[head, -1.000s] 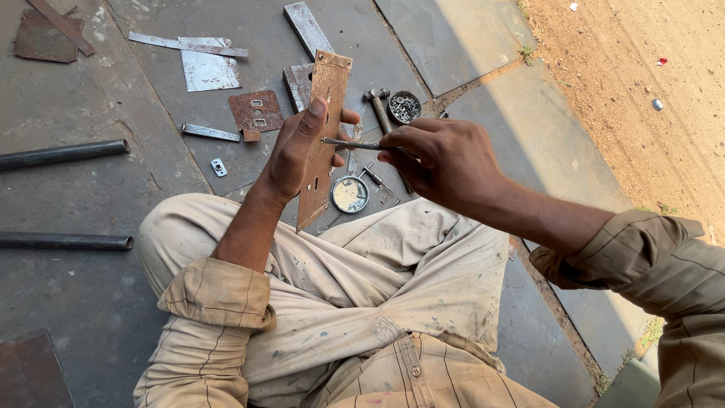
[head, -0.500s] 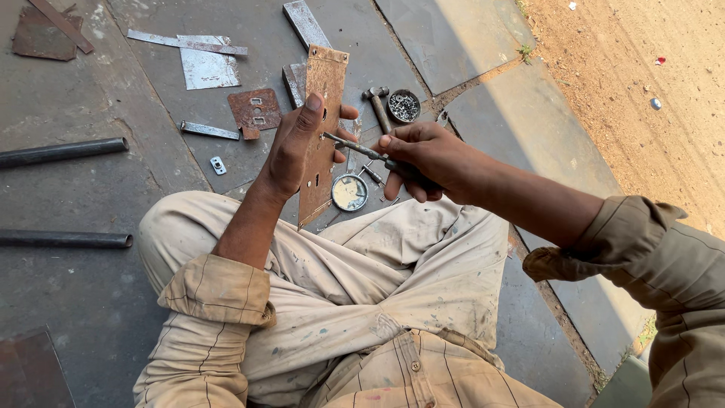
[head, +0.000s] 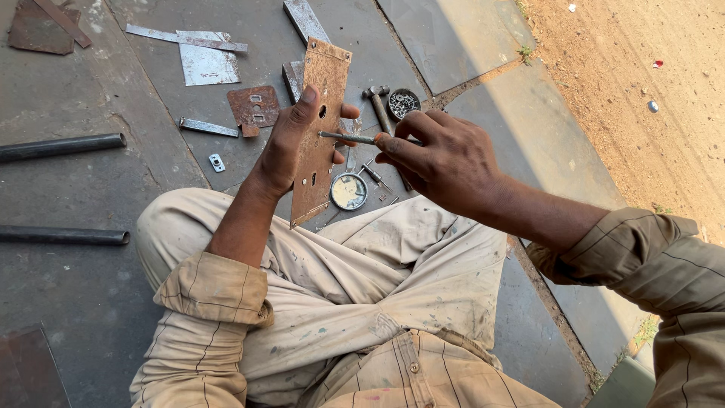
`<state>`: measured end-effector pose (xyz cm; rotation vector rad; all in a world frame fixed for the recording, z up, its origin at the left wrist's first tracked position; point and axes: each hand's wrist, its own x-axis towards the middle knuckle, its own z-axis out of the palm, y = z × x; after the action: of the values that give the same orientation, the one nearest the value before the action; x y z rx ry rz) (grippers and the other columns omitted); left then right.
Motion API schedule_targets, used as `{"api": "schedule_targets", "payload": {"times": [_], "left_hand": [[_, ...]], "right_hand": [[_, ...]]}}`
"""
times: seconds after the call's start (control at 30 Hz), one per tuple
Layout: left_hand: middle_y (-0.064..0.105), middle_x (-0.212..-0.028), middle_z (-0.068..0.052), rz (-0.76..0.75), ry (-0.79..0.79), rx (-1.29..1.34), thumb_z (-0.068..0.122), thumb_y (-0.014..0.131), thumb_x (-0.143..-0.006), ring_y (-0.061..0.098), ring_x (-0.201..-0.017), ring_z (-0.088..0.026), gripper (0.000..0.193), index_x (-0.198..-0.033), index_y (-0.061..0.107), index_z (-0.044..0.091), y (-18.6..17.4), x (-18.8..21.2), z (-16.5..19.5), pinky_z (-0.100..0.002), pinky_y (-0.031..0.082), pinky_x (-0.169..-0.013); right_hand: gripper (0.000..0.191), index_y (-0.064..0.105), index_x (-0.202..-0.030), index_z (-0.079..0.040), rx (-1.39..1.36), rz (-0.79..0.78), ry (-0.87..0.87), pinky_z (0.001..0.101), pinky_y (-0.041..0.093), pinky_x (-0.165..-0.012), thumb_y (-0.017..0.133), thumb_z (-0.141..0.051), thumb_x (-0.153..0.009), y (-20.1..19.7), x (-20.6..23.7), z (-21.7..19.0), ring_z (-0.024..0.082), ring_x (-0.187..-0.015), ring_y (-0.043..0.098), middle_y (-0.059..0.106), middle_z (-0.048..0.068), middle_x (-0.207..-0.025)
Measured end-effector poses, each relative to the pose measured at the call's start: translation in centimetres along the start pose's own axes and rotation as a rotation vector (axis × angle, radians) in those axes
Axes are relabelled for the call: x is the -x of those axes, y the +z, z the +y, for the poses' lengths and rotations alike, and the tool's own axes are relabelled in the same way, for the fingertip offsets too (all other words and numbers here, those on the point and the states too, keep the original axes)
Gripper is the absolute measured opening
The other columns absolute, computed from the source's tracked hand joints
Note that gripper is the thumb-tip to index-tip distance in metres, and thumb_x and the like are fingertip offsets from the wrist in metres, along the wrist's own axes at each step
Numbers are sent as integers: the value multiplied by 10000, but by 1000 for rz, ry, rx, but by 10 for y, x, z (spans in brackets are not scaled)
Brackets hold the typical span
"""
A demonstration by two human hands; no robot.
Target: The person sits on the ground and uses a screwdriver to fasten screws into a rectangular metal plate. They retrieve additional screws from a container and continue securing the plate, then attach a small metal bracket to the assembly.
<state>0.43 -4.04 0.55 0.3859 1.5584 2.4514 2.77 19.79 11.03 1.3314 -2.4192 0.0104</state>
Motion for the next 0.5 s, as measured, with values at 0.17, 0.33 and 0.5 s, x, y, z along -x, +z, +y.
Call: {"api": "schedule_targets", "payload": {"times": [0.17, 0.33, 0.5], "left_hand": [[685, -1141, -157, -3, 8, -98, 753, 405, -960, 721, -899, -175, 882, -1321, 593, -29, -2, -1, -5, -284, 611, -642], [676, -1130, -127, 22, 71, -251, 780, 383, -954, 667, -920, -156, 901, -1257, 623, -34, -2, -1, -7, -284, 607, -638], [671, -959, -137, 23, -8, -263, 805, 390, -918, 683, -853, -176, 934, -1237, 673, -26, -4, -3, -4, -269, 586, -648]], "right_hand": [[240, 722, -1151, -112, -30, -31, -50, 300, 458, -513, 703, -305, -1009, 9, 4, 3, 145, -727, 589, 620, 39, -928], [355, 711, -965, 2, -1255, -434, 1123, 303, 315, -422, 700, -351, -1001, 19, -12, 7, 142, -517, 479, 704, 108, -765], [256, 752, -1022, -59, -930, -334, 754, 241, 411, -453, 763, -288, -909, 7, -11, 4, 81, -557, 562, 709, 42, -779]]}}
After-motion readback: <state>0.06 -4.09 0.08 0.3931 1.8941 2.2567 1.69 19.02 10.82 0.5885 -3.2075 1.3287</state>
